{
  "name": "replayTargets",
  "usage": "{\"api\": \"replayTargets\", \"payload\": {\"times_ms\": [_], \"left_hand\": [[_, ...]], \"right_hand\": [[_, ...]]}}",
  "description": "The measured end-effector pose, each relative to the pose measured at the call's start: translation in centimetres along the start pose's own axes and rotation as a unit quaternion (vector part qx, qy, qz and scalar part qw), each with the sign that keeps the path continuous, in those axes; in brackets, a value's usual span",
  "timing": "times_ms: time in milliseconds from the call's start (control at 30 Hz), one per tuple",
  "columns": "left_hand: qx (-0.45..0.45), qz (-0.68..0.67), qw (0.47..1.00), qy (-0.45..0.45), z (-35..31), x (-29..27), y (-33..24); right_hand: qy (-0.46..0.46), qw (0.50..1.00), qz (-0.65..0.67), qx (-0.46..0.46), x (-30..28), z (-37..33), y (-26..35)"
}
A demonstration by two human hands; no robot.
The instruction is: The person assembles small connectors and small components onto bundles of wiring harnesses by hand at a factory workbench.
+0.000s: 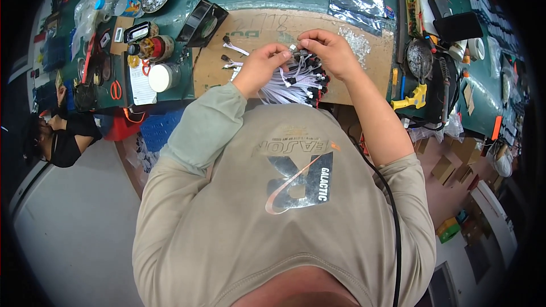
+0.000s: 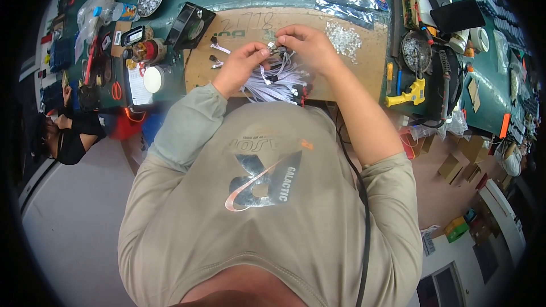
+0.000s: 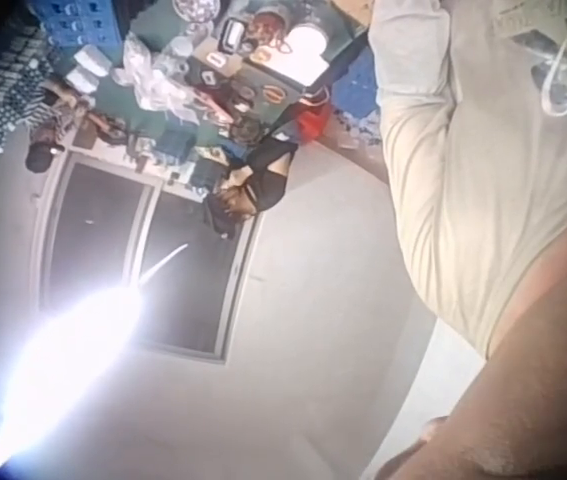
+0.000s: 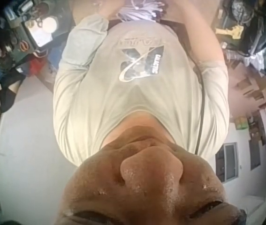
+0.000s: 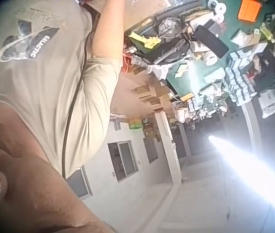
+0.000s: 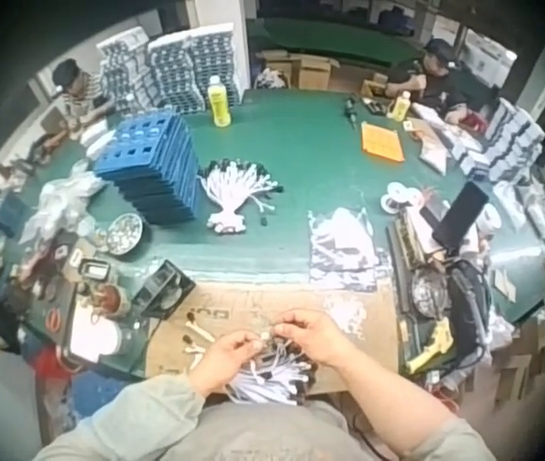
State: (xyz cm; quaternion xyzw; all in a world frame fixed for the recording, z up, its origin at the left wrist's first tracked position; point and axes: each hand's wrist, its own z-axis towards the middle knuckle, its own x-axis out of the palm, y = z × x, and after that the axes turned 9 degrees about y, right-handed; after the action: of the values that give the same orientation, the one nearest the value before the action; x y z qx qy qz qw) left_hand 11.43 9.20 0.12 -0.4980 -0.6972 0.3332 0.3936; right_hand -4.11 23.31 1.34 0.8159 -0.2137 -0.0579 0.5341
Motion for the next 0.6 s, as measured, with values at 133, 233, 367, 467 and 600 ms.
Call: {"api": "replayTargets", "payload": {"times_ms": [133,233,367,467,600], "left_hand": [[0.018,-0.021,1.000,0.001,0.07,0.22,0.18],[0.026,-0.042,0.999,-0.004,0.07,0.50,0.10],[0.025,-0.034,0.999,-0.001,0.08,0.51,0.14],[0.037,-0.043,0.998,-0.010,0.11,0.67,0.13],[0.037,-0.032,0.999,-0.018,0.12,0.65,0.18]], "right_hand": [[-0.004,1.000,-0.007,-0.003,0.24,-0.04,-0.17],[-0.002,1.000,-0.023,0.005,0.41,-0.24,0.22],[-0.002,0.999,-0.044,0.012,0.62,-0.45,0.71],[0.009,1.000,-0.026,0.013,0.58,-0.42,0.67],[0.010,0.999,-0.050,0.012,0.59,-0.42,0.64]]}}
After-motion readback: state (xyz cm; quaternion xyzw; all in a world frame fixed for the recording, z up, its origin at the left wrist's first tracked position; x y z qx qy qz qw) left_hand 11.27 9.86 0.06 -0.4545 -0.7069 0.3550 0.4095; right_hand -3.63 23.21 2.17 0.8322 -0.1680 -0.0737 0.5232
